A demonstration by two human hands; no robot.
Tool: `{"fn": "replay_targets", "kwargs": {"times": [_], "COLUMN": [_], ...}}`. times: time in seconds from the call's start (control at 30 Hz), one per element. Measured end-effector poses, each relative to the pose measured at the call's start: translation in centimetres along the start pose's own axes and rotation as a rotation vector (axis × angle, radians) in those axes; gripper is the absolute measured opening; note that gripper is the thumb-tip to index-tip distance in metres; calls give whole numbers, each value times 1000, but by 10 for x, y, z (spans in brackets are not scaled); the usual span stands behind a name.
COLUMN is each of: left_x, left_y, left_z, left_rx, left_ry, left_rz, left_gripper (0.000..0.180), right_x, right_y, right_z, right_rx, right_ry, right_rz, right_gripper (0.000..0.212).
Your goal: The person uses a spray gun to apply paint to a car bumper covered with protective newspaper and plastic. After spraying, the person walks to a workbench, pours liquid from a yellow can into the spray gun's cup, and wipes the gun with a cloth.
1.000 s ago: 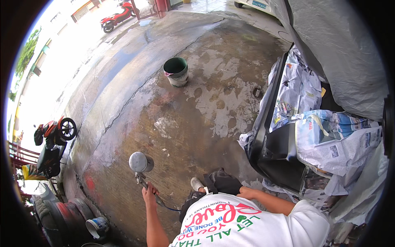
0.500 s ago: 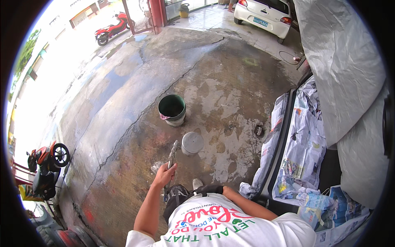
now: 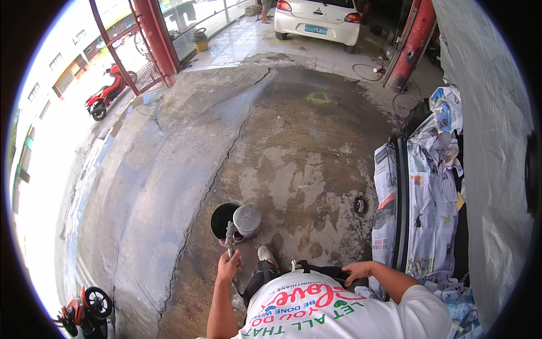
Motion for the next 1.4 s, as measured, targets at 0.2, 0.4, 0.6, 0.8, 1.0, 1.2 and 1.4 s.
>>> {"fn": "replay_targets", "kwargs": {"times": [0.2,0.4,0.6,0.8,1.0,1.2,1.4], "left_x": [108,185,294,373,425,508,566], "left_y": [-203,-392,-528,-650,-804,-970,-1110], "left_z": [30,117,231,312,384,492,629], "left_rx": [-75,-184,-289,-350,-385,-510,-655], "left_ry": [-34,-71,-153,-152,-159,-258,-285], "left_rz": [-29,-56,-6,13,-22,-28,-122], "left_gripper": [37,42,43,42,42,43,43], "right_x": [-53,-150,-306,-367,-390,-395,-355], "right_y": [104,108,154,172,164,171,190], "right_z": [-170,-402,-643,-818,-976,-1118,-1237], "right_rx": [615,1629,2179,2292,2370,2438,2521], "right_ry": [42,18,43,31,-76,-127,-196], "right_rz": [98,151,-114,-262,-269,-111,83], "right_gripper": [87,100,100,96,94,96,98]}}
Point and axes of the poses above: each hand's wrist, its own y-axis away from the middle knuckle, its own z-axis out of the palm, x = y × z, the point moved 9 cm from there along -y, towards the middle knuckle, and after that the axes turned 6 degrees about y, right-handed, at the moved point
